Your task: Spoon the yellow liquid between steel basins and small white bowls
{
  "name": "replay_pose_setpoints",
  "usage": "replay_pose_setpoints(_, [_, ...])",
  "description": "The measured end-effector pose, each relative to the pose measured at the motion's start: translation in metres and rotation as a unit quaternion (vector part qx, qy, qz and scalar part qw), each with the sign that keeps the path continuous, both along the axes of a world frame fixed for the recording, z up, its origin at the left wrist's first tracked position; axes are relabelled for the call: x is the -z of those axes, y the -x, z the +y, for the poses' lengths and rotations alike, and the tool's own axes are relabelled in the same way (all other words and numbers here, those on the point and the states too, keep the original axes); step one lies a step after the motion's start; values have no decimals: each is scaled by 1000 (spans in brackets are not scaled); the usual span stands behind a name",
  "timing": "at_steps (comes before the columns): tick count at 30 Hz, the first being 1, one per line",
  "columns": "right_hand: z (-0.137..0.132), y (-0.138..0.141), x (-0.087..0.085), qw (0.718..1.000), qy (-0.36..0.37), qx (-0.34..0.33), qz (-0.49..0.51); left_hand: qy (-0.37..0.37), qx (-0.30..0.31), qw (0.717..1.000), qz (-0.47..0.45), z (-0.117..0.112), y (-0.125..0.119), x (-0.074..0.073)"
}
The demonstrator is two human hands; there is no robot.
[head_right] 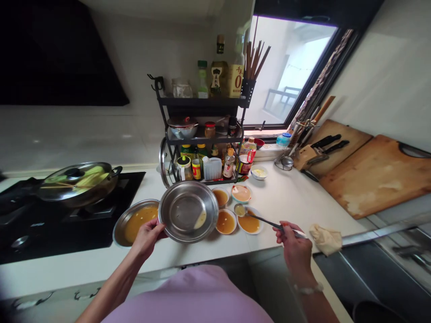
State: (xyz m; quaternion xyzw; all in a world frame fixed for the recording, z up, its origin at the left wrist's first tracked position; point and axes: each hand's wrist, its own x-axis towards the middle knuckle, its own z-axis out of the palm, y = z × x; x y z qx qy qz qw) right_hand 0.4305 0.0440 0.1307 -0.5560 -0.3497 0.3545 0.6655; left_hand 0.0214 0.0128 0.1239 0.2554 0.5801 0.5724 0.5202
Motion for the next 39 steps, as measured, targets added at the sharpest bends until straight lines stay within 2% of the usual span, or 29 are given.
replay_pose_setpoints(3, [-8,-12,3,997,15,30,-71,0,3,1000,1,2,0,2])
replay_pose_setpoints(6, [-19,-17,7,982,26,32,-187,-1,11,1000,4,5,0,2])
replay_pose_setpoints(8, [-26,-18,9,965,8,3,-261,0,11,1000,6,7,-1,1])
replay_pose_setpoints(11, [-35,-19,10,932,-53,-81,-350,2,11,1000,9,9,-2,0])
replay_pose_setpoints(14, [-40,-18,6,907,-93,-121,-391,-1,11,1000,7,10,-2,-1])
replay_pose_setpoints(16, [-40,-13,2,913,-99,-114,-380,-5,10,1000,6,10,-3,0])
replay_pose_setpoints(20, [-36,13,-8,947,-86,-80,-299,-11,13,1000,15,10,-3,1])
replay_pose_setpoints(24, [-27,54,-10,964,-118,-122,-206,-20,19,999,32,9,-5,0])
replay_pose_setpoints(27, [-19,83,0,960,-132,-178,-171,-25,25,998,47,8,-7,-4])
replay_pose_setpoints(33, [-14,109,24,920,-162,-278,-225,-51,7,995,81,5,-11,-11])
replay_pose_setpoints(35, [-18,113,28,926,-137,-281,-214,-54,-4,995,83,4,-12,-10])
replay_pose_setpoints(39, [-22,125,31,966,-20,-234,-106,-46,-27,995,85,3,-10,-4])
